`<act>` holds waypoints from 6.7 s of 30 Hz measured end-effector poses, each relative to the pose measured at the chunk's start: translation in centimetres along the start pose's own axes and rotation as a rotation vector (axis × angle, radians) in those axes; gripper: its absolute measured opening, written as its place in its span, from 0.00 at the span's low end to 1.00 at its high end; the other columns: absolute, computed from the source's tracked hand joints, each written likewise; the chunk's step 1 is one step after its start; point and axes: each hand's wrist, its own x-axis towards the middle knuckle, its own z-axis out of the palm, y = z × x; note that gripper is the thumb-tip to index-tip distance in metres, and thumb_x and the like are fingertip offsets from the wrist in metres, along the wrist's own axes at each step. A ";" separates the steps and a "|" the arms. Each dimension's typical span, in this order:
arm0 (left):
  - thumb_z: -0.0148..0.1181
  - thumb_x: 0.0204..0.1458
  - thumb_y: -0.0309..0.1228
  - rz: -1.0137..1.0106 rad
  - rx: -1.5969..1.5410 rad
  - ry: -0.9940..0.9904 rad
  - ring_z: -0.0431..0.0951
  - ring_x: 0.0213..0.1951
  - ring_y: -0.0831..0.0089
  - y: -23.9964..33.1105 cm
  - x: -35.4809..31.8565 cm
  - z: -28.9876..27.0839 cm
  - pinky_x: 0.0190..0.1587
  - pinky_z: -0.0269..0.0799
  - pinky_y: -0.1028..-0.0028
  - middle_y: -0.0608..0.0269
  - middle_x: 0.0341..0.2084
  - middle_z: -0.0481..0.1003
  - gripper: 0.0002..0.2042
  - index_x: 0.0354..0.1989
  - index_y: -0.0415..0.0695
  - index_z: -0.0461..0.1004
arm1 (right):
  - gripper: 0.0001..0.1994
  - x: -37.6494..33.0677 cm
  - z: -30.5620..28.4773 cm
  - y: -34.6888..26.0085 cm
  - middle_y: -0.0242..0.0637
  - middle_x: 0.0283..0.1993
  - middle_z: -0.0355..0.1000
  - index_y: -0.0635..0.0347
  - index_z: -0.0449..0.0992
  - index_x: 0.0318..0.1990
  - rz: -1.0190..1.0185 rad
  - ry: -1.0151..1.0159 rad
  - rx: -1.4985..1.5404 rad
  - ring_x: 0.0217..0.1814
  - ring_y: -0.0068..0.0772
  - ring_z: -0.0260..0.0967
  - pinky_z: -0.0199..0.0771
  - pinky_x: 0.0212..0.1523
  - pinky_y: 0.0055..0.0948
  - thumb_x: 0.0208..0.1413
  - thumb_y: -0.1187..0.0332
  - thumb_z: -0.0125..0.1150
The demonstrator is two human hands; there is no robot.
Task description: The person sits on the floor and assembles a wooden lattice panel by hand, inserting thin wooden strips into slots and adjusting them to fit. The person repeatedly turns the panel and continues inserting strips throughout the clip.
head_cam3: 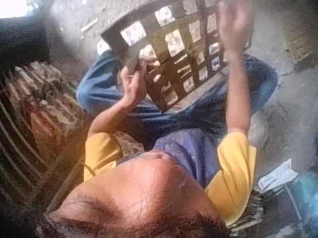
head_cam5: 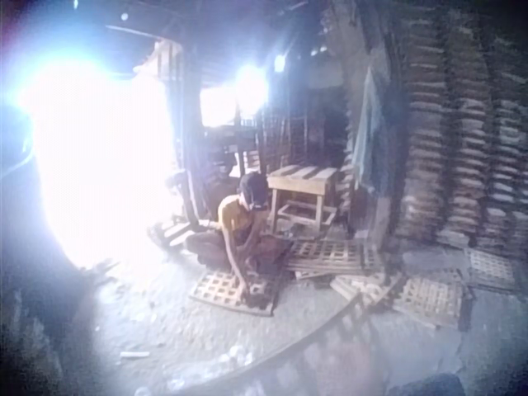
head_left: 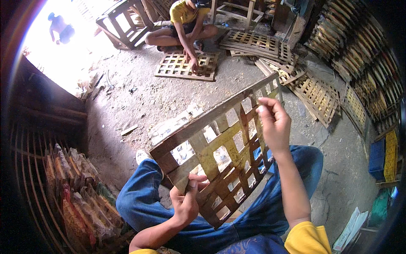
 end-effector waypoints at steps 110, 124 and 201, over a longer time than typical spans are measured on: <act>0.49 0.65 0.32 -0.103 -0.137 0.141 0.76 0.34 0.73 -0.1 3.3 -0.6 0.37 0.75 0.73 0.55 0.37 0.78 0.12 0.46 0.36 0.73 | 0.19 -8.1 6.3 -3.6 0.37 0.23 0.61 0.54 0.77 0.54 -0.461 -0.325 -0.176 0.21 0.37 0.65 0.65 0.22 0.35 0.53 0.72 0.56; 0.52 0.63 0.37 0.032 -0.072 0.244 0.79 0.28 0.67 0.4 4.1 -3.3 0.32 0.77 0.69 0.51 0.34 0.78 0.14 0.41 0.36 0.72 | 0.11 0.9 -4.6 -2.3 0.28 0.30 0.77 0.59 0.80 0.46 0.005 0.024 -0.049 0.21 0.08 0.59 0.57 0.21 0.17 0.59 0.69 0.59; 0.56 0.60 0.39 0.100 0.136 0.518 0.80 0.24 0.70 5.2 6.4 -6.6 0.26 0.77 0.73 0.53 0.34 0.79 0.15 0.46 0.40 0.74 | 0.08 -7.0 4.9 3.7 0.39 0.27 0.76 0.56 0.83 0.37 -0.182 -0.694 -0.492 0.24 0.34 0.73 0.71 0.26 0.33 0.51 0.66 0.64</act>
